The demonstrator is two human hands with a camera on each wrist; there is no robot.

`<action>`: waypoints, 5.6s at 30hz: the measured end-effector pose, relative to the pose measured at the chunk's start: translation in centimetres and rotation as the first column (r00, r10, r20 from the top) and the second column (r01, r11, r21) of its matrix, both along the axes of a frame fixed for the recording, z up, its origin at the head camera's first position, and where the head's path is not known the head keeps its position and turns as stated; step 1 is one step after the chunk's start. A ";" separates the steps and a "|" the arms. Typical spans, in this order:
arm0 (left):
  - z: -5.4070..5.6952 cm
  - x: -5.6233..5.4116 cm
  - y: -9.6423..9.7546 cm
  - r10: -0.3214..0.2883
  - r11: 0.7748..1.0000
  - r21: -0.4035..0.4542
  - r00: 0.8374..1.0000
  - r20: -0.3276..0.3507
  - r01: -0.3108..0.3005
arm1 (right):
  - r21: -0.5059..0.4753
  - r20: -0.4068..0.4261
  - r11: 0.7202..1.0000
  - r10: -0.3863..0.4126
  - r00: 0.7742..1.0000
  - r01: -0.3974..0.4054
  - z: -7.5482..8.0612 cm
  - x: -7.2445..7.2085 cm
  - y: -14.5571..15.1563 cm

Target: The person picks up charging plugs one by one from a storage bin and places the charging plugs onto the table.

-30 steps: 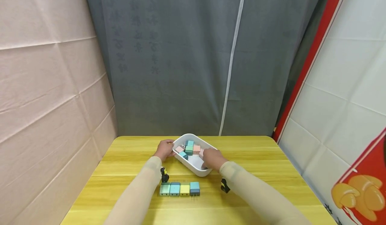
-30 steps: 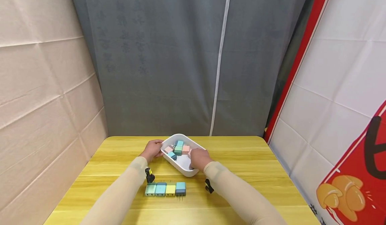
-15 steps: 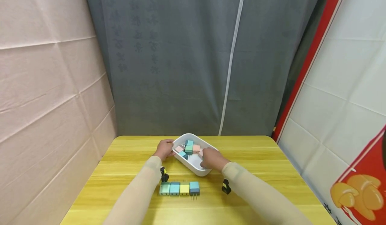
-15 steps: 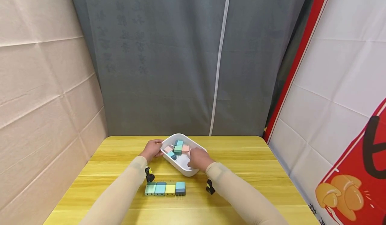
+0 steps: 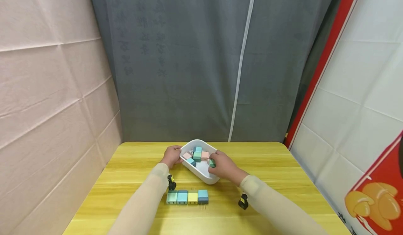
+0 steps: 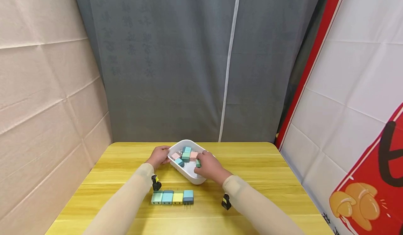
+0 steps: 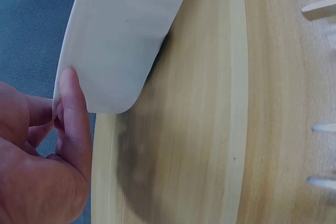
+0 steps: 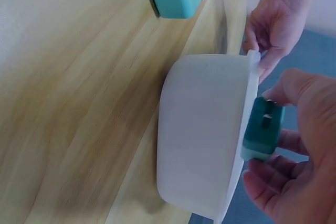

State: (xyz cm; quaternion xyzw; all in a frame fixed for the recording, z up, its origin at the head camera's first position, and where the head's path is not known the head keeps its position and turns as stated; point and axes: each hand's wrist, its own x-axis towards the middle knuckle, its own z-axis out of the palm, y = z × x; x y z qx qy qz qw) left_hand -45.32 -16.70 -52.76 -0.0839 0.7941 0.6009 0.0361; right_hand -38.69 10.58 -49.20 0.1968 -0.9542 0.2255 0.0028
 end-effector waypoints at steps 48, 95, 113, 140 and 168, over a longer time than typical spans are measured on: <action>-0.2 -0.2 -0.5 0.000 1.000 0.030 1.000 0.011 -0.001 | 0.026 -0.091 0.972 0.236 0.968 -0.234 0.8 7.5 1.3; 0.2 0.6 0.0 0.005 0.999 0.035 1.000 0.010 -0.005 | 0.151 -0.037 0.969 0.205 0.978 -0.197 -3.2 8.3 0.9; -0.1 0.2 -0.1 0.003 0.999 0.044 1.000 0.017 -0.004 | 0.140 -0.023 0.973 0.190 0.981 -0.185 -3.8 8.4 0.8; 0.2 0.1 0.0 -0.004 1.000 0.015 1.000 0.022 0.004 | 0.043 -0.106 0.963 0.270 0.957 -0.267 0.8 3.5 2.5; 0.4 0.3 0.0 -0.007 1.000 0.019 1.000 0.017 0.007 | 0.337 0.051 0.909 0.243 0.969 -0.246 -0.5 -4.0 0.8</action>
